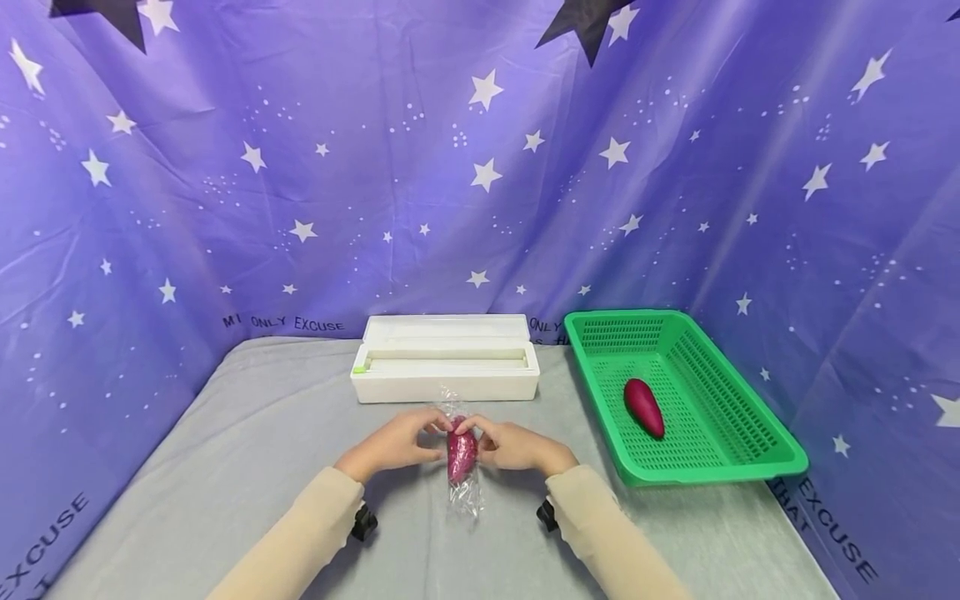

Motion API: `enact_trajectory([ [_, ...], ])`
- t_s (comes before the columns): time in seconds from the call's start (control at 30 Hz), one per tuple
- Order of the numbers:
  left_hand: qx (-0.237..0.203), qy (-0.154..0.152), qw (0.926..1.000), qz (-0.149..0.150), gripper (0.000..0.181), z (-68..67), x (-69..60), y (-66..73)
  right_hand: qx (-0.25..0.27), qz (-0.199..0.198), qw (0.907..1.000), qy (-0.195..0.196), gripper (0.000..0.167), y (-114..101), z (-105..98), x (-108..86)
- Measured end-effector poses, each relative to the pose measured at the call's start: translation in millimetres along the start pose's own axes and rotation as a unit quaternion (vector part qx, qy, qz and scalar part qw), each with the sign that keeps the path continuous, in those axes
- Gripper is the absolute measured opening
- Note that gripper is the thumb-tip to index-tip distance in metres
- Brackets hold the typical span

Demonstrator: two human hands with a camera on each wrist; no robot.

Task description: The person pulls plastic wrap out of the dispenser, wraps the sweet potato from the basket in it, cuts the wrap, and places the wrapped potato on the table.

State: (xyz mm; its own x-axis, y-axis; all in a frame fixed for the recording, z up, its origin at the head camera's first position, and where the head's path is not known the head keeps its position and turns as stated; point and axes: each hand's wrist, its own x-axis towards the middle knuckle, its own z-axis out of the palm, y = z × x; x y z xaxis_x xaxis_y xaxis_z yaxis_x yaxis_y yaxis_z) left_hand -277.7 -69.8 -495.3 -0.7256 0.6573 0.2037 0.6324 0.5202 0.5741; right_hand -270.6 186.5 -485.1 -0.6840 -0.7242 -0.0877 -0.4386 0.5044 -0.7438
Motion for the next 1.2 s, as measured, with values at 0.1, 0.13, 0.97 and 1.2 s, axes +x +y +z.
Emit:
enact_trajectory([
  [0.1,0.021,-0.012,0.9997,0.008,0.037,1.4,-0.2,2.6,-0.001,0.002,1.0000,0.002,0.048,-1,0,-0.7],
  [0.13,0.031,-0.019,0.9993,0.012,0.037,1.8,-0.5,4.0,-0.003,0.003,1.0000,0.002,0.049,-2,0,-0.8],
  [0.97,0.080,-0.054,0.9880,0.120,0.007,11.9,-4.7,19.5,-0.027,-0.004,0.9996,0.000,0.072,-2,1,-5.2],
  [1.2,-0.010,-0.054,0.9954,0.079,0.004,14.0,-5.7,11.5,-0.049,-0.013,0.9987,0.010,0.090,1,8,-7.8],
])
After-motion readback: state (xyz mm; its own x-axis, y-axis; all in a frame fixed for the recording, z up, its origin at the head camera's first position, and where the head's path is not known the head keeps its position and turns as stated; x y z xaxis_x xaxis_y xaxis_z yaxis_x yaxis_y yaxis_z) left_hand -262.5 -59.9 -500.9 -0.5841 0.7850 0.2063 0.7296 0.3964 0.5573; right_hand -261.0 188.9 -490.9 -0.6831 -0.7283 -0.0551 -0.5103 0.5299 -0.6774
